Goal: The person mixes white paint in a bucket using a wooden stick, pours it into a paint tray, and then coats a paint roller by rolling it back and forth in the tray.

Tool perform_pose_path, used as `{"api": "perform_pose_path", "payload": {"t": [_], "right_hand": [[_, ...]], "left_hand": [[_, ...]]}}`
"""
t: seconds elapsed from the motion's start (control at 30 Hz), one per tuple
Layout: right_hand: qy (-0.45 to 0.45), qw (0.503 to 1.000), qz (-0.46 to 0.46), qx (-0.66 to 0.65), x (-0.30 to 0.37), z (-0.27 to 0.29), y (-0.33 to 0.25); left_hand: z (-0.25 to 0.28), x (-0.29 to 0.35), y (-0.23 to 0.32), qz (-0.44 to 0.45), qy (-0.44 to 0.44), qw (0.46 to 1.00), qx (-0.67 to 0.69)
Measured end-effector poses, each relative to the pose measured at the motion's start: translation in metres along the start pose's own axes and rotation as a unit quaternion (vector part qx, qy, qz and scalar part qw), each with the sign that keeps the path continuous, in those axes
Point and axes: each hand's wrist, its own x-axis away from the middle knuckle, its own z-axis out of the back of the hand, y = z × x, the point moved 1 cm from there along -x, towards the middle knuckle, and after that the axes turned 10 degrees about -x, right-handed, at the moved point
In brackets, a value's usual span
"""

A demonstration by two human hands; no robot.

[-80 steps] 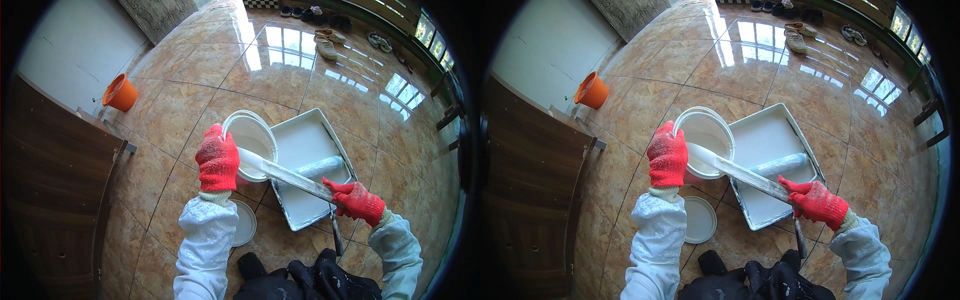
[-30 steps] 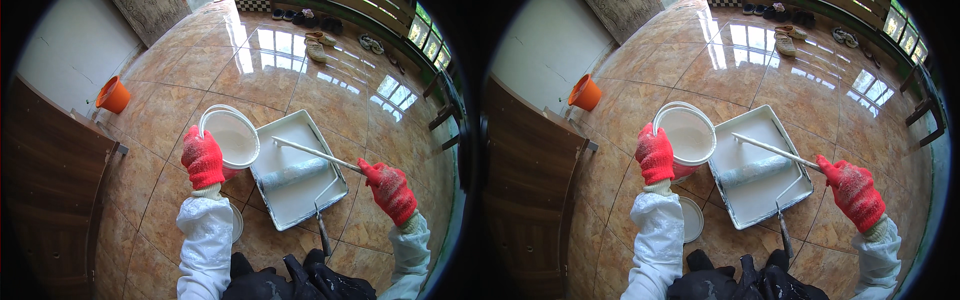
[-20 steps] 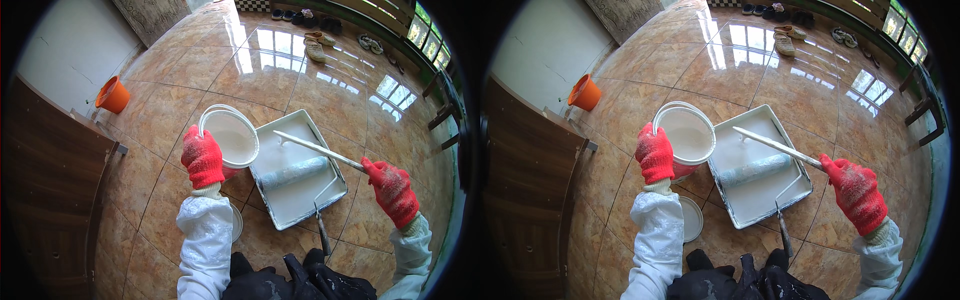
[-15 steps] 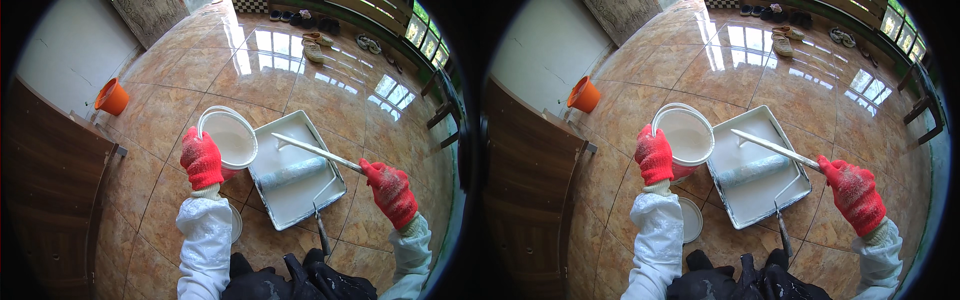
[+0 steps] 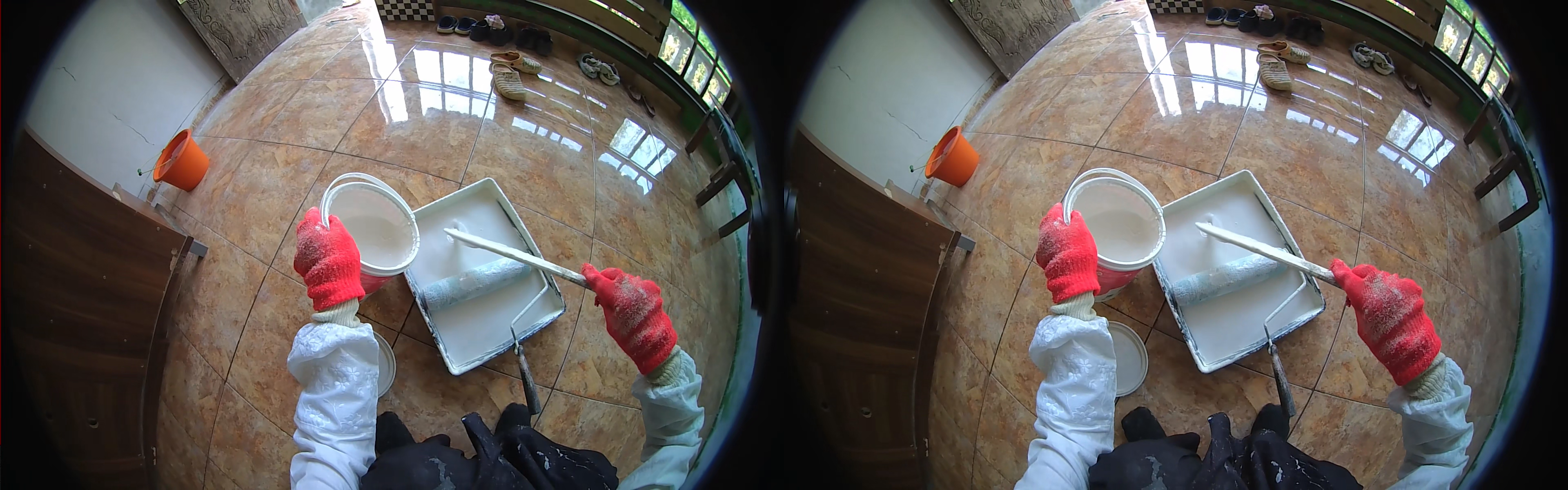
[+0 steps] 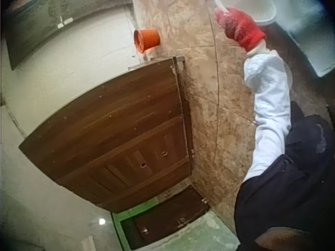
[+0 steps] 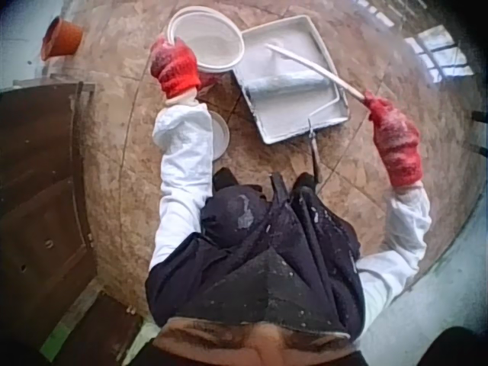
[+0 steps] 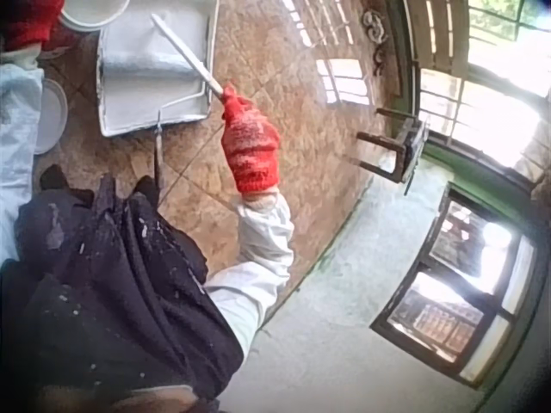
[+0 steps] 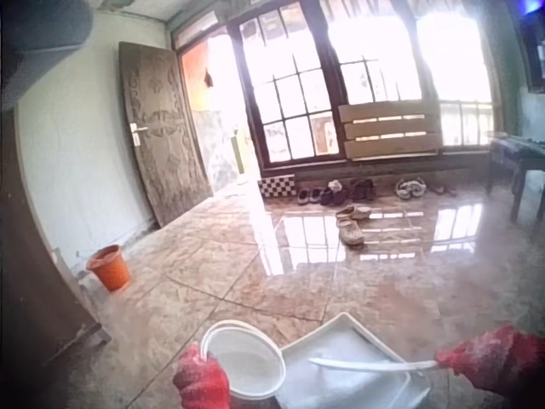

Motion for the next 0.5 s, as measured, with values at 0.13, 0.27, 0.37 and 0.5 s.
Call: {"api": "perform_pose_path", "payload": {"t": [0.13, 0.27, 0.37, 0.5], "right_hand": [[-0.007, 1.000, -0.004, 0.001, -0.001, -0.002, -0.001], [-0.002, 1.000, -0.007, 0.019, -0.002, -0.005, -0.002], [-0.023, 0.999, -0.026, 0.003, -0.003, -0.005, -0.001], [0.009, 0.998, -0.044, -0.046, -0.005, -0.017, -0.002]], "left_hand": [[-0.002, 0.000, -0.001, 0.000, 0.000, 1.000, -0.004], [0.000, 0.001, 0.000, 0.004, -0.003, 1.000, -0.003], [-0.004, 0.001, 0.000, 0.001, 0.005, 1.000, -0.005], [-0.005, 0.000, -0.005, -0.005, 0.016, 1.000, -0.013]]}}
